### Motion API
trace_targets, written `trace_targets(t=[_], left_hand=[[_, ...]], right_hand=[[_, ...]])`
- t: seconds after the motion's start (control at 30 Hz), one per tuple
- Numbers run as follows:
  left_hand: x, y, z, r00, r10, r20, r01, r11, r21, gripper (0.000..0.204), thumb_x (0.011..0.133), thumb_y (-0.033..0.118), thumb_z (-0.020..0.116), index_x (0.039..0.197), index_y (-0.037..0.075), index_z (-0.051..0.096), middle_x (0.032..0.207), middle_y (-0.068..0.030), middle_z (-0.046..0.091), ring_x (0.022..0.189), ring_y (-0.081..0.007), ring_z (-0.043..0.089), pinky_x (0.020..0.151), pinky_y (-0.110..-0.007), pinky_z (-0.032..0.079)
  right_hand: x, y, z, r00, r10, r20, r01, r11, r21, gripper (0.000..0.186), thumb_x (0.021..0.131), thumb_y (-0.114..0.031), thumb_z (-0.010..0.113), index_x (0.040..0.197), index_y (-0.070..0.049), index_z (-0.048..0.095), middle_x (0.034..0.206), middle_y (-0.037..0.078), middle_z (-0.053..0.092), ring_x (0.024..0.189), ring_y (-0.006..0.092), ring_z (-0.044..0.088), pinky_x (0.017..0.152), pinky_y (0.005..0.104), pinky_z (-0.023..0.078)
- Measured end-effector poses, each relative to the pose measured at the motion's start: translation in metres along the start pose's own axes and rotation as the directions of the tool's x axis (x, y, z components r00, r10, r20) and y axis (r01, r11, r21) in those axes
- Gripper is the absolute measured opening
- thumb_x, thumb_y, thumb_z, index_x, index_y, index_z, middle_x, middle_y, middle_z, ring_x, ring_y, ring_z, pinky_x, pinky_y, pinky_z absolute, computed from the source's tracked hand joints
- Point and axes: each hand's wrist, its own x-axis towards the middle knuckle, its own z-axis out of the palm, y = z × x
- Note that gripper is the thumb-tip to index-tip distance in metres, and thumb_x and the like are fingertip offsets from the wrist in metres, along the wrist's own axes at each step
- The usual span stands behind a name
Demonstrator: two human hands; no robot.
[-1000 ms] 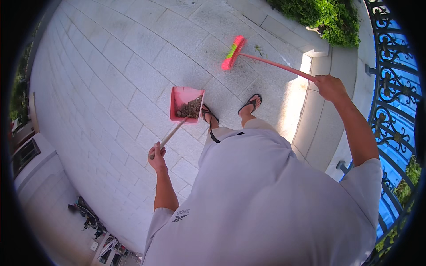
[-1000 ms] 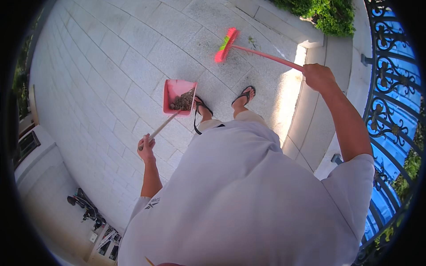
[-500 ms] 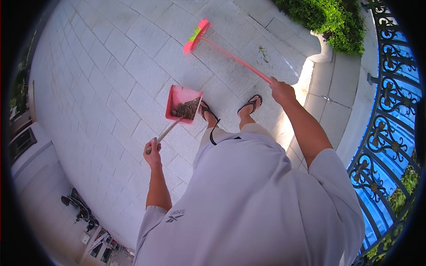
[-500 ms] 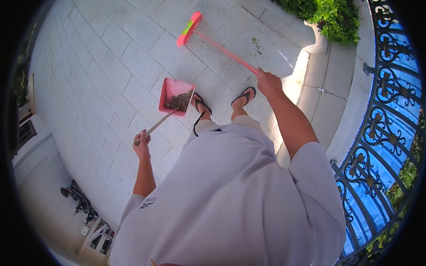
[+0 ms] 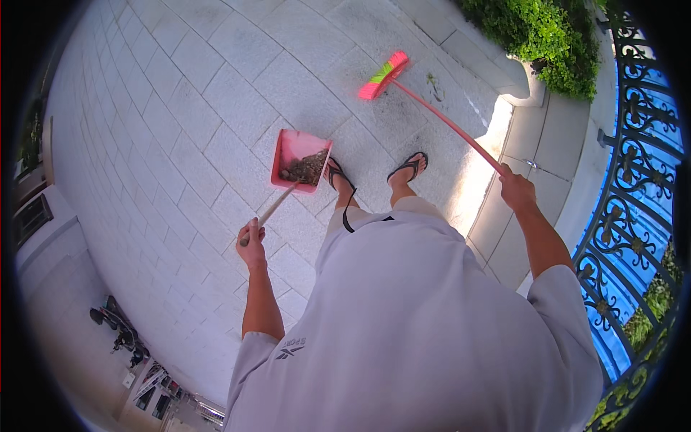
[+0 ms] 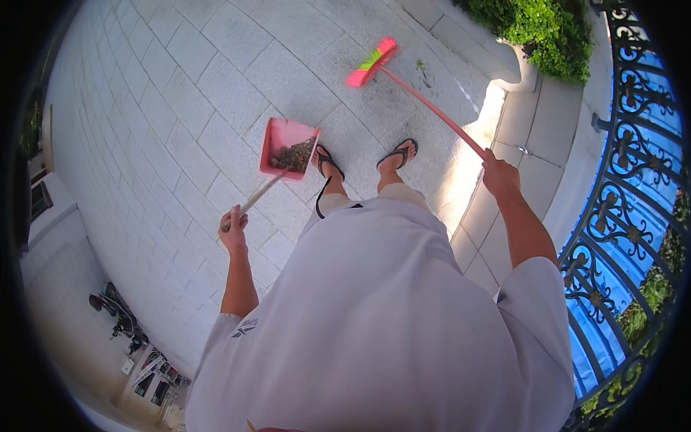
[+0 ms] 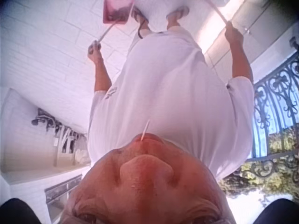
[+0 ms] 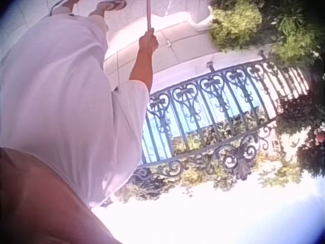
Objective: The person sweeps debris from an outdoor patio and around bushes into a dustpan using a broom.
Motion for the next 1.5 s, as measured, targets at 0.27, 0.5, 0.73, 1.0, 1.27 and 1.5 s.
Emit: trace_targets(t=[0.27,0.5,0.73,1.0,1.27,1.5], left_hand=[[0.014,0.003,0.001,1.0,-0.007,0.026,0.008,0.999,-0.048,0.038,0.102,0.032,0.083,0.113,-0.004,0.076,0.099,-0.011,0.076,0.085,-0.0159,0.074,0.08,-0.031,0.065],[0.016,0.006,-0.002,0.999,0.017,0.047,-0.019,0.999,0.03,0.041,0.101,0.034,0.084,0.114,-0.004,0.077,0.1,-0.0119,0.076,0.086,-0.0173,0.075,0.082,-0.032,0.066],[0.0,0.001,0.013,0.998,0.039,0.044,-0.04,0.999,0.027,0.04,0.1,0.033,0.085,0.113,-0.004,0.077,0.099,-0.011,0.075,0.087,-0.0178,0.075,0.083,-0.032,0.066],[-0.024,0.003,0.03,0.998,0.053,0.033,-0.053,0.999,0.009,0.042,0.099,0.035,0.085,0.112,-0.004,0.077,0.105,-0.0151,0.076,0.091,-0.0212,0.077,0.087,-0.033,0.066],[-0.046,0.022,0.074,0.992,0.086,0.094,-0.088,0.996,0.019,0.039,0.099,0.033,0.086,0.111,-0.003,0.076,0.098,-0.0108,0.075,0.085,-0.0164,0.074,0.082,-0.03,0.065],[-0.053,0.064,0.124,0.974,0.127,0.188,-0.152,0.981,0.123,0.039,0.101,0.034,0.083,0.111,-0.003,0.078,0.096,-0.0099,0.074,0.084,-0.0153,0.073,0.081,-0.03,0.064]], right_hand=[[-0.044,-0.044,-0.068,0.993,0.04,-0.109,-0.034,0.998,0.053,0.04,0.113,-0.036,0.054,0.149,-0.018,0.059,0.106,0.02,0.08,0.099,0.0413,0.079,0.089,0.0561,0.061],[0.005,-0.033,-0.113,0.981,-0.158,-0.109,0.155,0.987,-0.039,0.034,0.112,-0.035,0.057,0.143,-0.021,0.065,0.108,0.014,0.08,0.101,0.0351,0.079,0.09,0.0531,0.061],[0.043,0.04,-0.179,0.973,-0.183,-0.139,0.135,0.945,-0.298,0.021,0.107,-0.025,0.065,0.124,-0.02,0.075,0.106,0.007,0.08,0.106,0.0303,0.077,0.095,0.049,0.059],[0.045,0.115,-0.251,0.977,-0.027,-0.212,-0.061,0.915,-0.399,0.029,0.106,-0.032,0.063,0.125,-0.015,0.077,0.117,0.014,0.08,0.12,0.0323,0.074,0.107,0.0462,0.055],[0.01,0.169,-0.265,0.973,0.072,-0.217,-0.118,0.97,-0.211,0.034,0.106,-0.036,0.065,0.132,-0.02,0.078,0.13,0.012,0.078,0.126,0.0322,0.071,0.108,0.0464,0.055],[0.037,0.161,-0.15,0.991,0.123,-0.056,-0.114,0.983,0.141,0.033,0.109,-0.038,0.06,0.134,-0.023,0.076,0.131,0.009,0.077,0.125,0.031,0.072,0.105,0.0495,0.058]])
